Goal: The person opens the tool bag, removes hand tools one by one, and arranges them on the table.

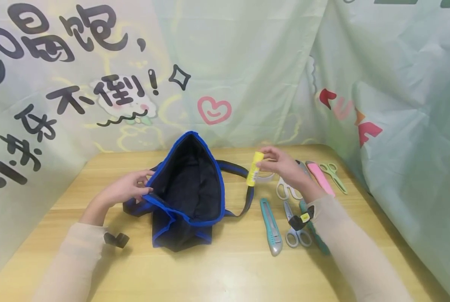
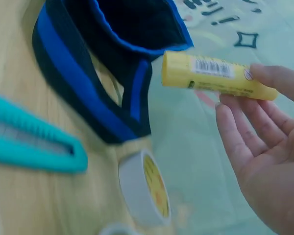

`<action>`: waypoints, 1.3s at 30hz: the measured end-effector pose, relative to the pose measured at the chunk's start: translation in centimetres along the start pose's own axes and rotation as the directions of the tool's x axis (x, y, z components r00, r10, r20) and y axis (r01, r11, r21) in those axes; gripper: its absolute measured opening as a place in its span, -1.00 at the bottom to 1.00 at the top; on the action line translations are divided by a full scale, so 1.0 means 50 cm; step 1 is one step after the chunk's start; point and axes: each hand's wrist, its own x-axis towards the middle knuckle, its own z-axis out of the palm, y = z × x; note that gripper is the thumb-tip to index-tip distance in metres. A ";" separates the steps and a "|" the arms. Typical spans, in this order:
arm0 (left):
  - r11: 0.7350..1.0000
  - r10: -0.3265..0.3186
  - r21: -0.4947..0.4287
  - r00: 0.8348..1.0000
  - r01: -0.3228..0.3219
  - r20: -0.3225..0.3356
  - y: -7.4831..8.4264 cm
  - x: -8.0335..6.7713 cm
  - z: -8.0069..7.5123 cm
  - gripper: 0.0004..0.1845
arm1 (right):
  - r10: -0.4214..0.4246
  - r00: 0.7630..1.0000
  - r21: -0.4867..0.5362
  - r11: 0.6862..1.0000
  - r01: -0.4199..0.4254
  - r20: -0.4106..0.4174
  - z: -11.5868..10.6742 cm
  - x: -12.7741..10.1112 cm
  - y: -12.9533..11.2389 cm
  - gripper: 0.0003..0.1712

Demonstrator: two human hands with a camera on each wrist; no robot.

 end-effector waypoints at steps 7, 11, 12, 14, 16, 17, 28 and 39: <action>1.000 -0.012 0.009 1.000 0.012 0.000 -0.003 0.002 0.001 -0.40 | 0.040 0.997 -0.015 0.999 -0.041 -0.063 -0.045 -0.059 0.019 -0.41; 1.000 -0.017 0.010 1.000 0.017 0.004 -0.002 0.002 0.002 -0.41 | 0.055 0.997 -0.071 0.996 -0.060 -0.062 -0.066 -0.094 0.033 -0.36; 1.000 -0.015 0.012 1.000 0.015 0.006 -0.003 0.003 0.002 -0.41 | 0.061 0.996 -0.090 0.994 -0.067 -0.063 -0.071 -0.102 0.037 -0.35; 1.000 -0.014 0.017 1.000 0.014 0.006 -0.004 0.004 0.002 -0.41 | 0.067 0.996 -0.115 0.991 -0.074 -0.067 -0.081 -0.117 0.046 -0.33; 1.000 -0.013 0.020 1.000 0.013 0.007 -0.006 0.005 0.002 -0.41 | 0.072 0.996 -0.110 0.991 -0.078 -0.062 -0.090 -0.129 0.054 -0.32; 1.000 -0.013 0.020 1.000 0.012 0.008 -0.006 0.006 0.002 -0.41 | 0.073 0.995 -0.108 0.991 -0.079 -0.061 -0.095 -0.135 0.058 -0.34; 1.000 -0.005 0.016 1.000 0.005 0.006 -0.004 0.006 0.001 -0.39 | 0.107 0.992 -0.124 0.986 -0.114 -0.064 -0.146 -0.190 0.101 -0.48; 1.000 -0.021 0.016 1.000 0.021 0.014 0.001 0.003 0.002 -0.41 | 0.175 0.982 -0.249 0.950 -0.186 -0.065 -0.194 -0.241 0.146 -0.54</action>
